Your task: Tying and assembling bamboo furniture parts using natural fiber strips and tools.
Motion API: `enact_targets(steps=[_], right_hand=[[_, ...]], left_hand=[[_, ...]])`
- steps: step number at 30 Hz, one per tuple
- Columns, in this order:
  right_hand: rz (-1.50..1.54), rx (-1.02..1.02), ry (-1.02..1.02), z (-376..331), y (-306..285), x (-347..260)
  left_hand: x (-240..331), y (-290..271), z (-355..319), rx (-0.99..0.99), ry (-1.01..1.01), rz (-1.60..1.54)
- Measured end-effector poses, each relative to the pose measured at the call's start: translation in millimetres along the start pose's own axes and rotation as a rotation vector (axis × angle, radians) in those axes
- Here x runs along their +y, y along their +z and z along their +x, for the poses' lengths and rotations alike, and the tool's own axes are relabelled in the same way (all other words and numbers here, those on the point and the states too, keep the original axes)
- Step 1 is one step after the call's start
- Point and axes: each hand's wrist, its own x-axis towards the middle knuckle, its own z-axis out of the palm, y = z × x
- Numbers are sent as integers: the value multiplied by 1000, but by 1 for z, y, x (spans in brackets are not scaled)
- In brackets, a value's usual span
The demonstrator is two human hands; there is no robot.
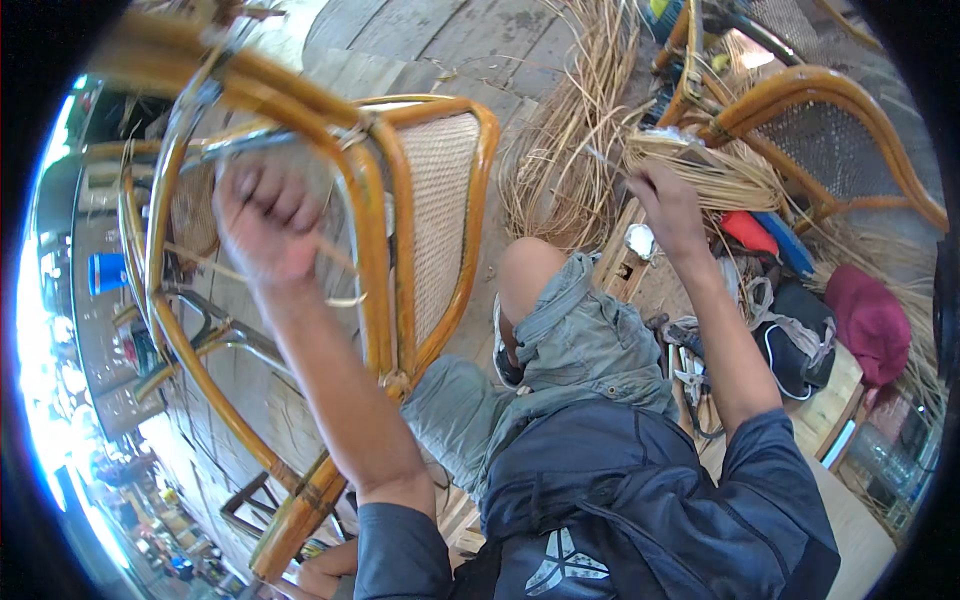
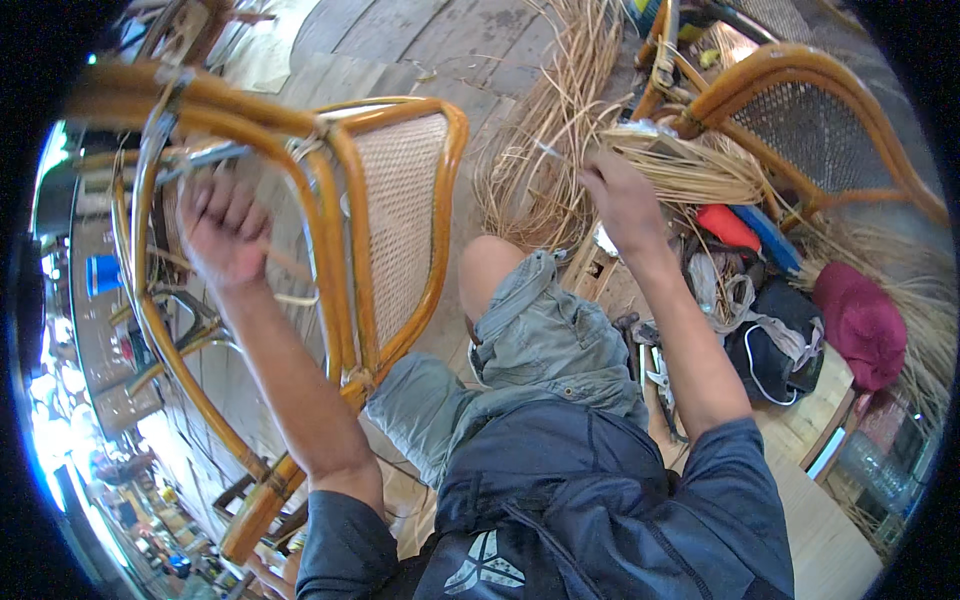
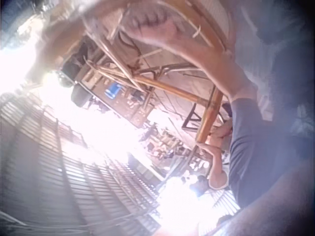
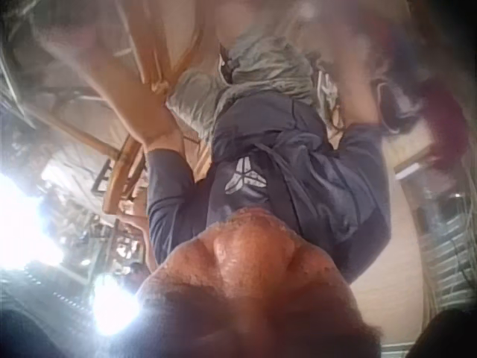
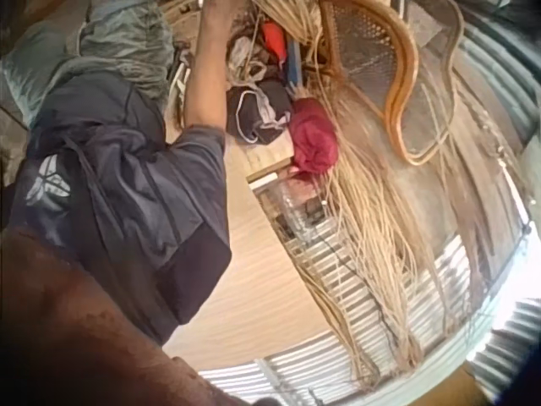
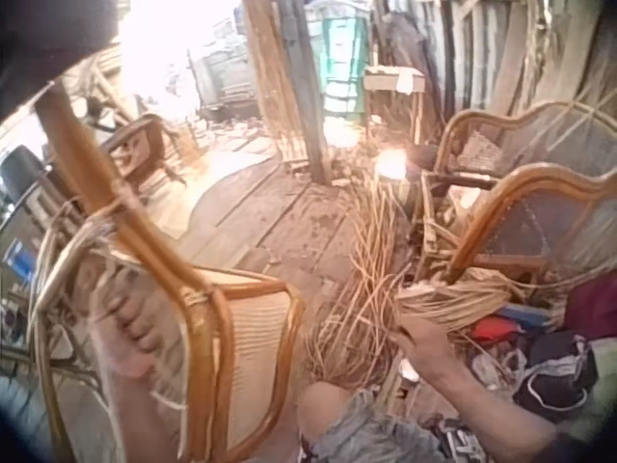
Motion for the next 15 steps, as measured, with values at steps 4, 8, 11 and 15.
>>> enact_targets(steps=[4, 8, 11, 15], right_hand=[[-131, -139, 360, -86, -13, 63], [-154, -166, 430, -121, -2, 97], [-102, -235, 481, -114, 19, 86], [-48, -298, 573, -108, 29, 83]], left_hand=[[17, 9, -22, 25, 24, 145], [14, 9, -27, 36, -3, 165], [22, 12, -30, 60, -6, 213], [24, 12, -38, 228, 55, 283]])
